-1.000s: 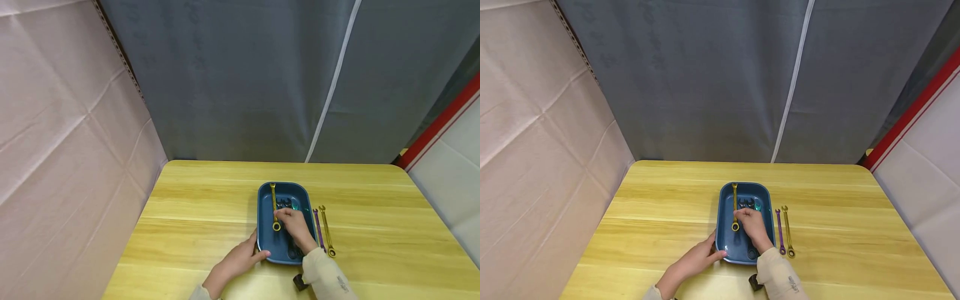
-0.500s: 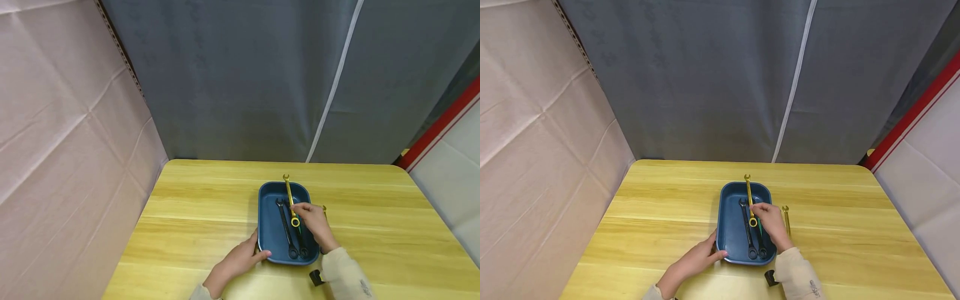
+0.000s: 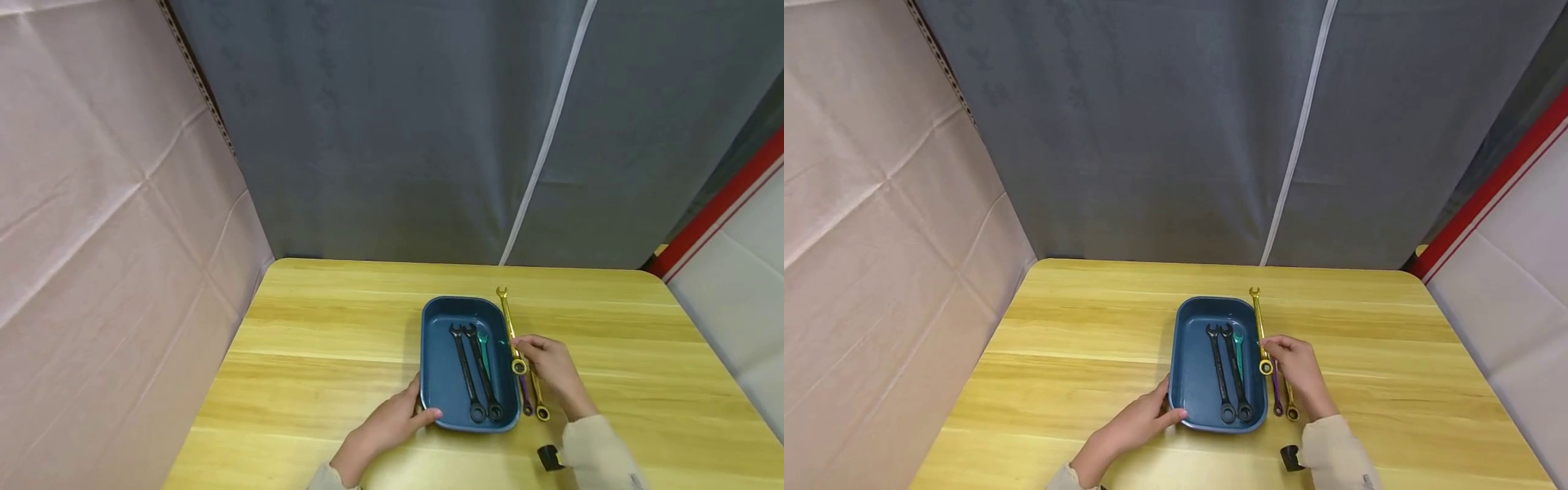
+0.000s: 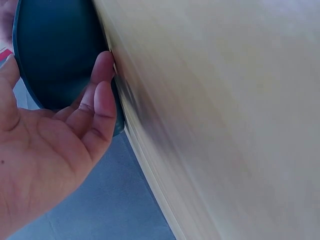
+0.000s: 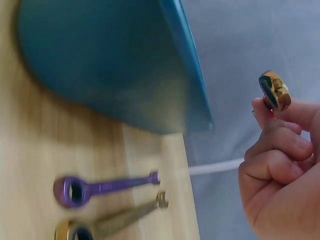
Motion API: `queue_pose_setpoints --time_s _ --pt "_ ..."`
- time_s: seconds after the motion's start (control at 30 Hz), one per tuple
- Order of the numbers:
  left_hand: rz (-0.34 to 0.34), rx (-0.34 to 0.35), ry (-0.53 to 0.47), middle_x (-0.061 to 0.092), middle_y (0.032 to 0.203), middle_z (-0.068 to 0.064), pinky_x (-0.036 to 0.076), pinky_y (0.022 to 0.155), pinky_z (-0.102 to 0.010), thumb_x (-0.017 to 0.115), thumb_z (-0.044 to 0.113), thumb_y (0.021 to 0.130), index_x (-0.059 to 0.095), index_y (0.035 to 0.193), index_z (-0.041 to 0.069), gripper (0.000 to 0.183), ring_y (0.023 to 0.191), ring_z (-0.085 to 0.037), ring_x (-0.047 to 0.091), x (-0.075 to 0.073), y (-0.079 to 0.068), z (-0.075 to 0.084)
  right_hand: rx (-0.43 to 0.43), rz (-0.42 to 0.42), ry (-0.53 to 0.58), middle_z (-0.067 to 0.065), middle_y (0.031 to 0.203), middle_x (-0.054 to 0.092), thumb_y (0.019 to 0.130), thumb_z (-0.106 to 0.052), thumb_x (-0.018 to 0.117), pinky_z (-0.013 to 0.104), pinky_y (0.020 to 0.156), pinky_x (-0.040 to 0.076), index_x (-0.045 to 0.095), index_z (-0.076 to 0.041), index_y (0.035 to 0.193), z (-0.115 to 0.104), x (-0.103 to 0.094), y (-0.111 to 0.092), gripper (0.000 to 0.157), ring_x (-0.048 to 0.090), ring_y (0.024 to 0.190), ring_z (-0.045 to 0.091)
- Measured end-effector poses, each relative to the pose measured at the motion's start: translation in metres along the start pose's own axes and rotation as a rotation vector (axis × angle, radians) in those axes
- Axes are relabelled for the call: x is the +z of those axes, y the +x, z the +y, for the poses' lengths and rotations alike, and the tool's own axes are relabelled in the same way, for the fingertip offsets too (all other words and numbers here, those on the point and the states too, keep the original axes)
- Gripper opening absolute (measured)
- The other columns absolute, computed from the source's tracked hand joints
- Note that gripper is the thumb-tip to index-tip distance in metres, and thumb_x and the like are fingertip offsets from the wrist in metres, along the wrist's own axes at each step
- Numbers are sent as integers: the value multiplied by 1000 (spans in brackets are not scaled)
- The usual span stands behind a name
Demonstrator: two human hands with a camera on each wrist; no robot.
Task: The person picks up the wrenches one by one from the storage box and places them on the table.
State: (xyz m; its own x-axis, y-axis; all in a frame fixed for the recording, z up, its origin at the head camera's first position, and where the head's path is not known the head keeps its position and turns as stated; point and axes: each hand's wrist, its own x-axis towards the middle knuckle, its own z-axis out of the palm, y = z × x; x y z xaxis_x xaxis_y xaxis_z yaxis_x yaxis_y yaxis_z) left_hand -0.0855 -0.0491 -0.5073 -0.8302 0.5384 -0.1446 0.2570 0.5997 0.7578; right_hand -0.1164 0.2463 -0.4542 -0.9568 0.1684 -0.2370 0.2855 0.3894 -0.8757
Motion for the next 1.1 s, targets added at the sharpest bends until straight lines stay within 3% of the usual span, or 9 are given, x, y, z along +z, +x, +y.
queue_pose_setpoints --time_s 0.23,0.5,0.67,0.77,0.87,0.97,1.1 --pt "-4 -5 -5 57 137 -13 50 90 -40 55 49 93 8 157 15 86 119 -25 60 2 -1 0 21 -6 -73 -11 53 36 98 -31 56 26 51 37 62 6 120 23 -24 -2 44 35 50 5" --pt "2 12 -3 57 137 -14 50 92 -41 54 51 93 7 157 14 87 121 -27 58 1 0 -2 101 -20 -141 -9 55 40 100 -34 51 29 55 40 57 4 129 55 -40 -8 48 37 50 7" --pt "-6 42 -14 55 139 -13 49 94 -41 54 47 95 4 157 15 86 124 -27 56 2 2 -3 128 3 -204 -8 71 55 99 -35 52 26 60 41 61 4 124 73 -46 -7 47 45 62 7" --pt "-5 37 -12 56 138 -13 49 93 -40 55 46 94 4 157 15 87 123 -26 57 1 2 -3 130 6 -239 0 94 66 98 -37 52 24 68 41 64 3 121 80 -49 -6 47 50 80 7" --pt "0 25 -10 57 136 -13 49 93 -41 56 47 94 5 157 15 87 122 -26 58 0 2 -2 133 5 -251 8 111 67 98 -41 53 22 74 41 65 3 118 86 -50 -5 50 50 91 6" --pt "0 18 -10 58 135 -14 49 93 -41 56 47 94 6 157 14 87 121 -26 58 0 2 -1 153 -1 -226 8 111 68 97 -39 54 21 73 42 65 3 119 90 -50 -6 49 51 89 3" --pt "-4 21 -10 58 135 -14 50 92 -41 56 47 94 6 157 14 86 120 -27 59 -1 2 -1 184 -10 -157 -3 99 68 96 -35 57 22 67 43 64 4 119 95 -48 -8 46 51 80 2"
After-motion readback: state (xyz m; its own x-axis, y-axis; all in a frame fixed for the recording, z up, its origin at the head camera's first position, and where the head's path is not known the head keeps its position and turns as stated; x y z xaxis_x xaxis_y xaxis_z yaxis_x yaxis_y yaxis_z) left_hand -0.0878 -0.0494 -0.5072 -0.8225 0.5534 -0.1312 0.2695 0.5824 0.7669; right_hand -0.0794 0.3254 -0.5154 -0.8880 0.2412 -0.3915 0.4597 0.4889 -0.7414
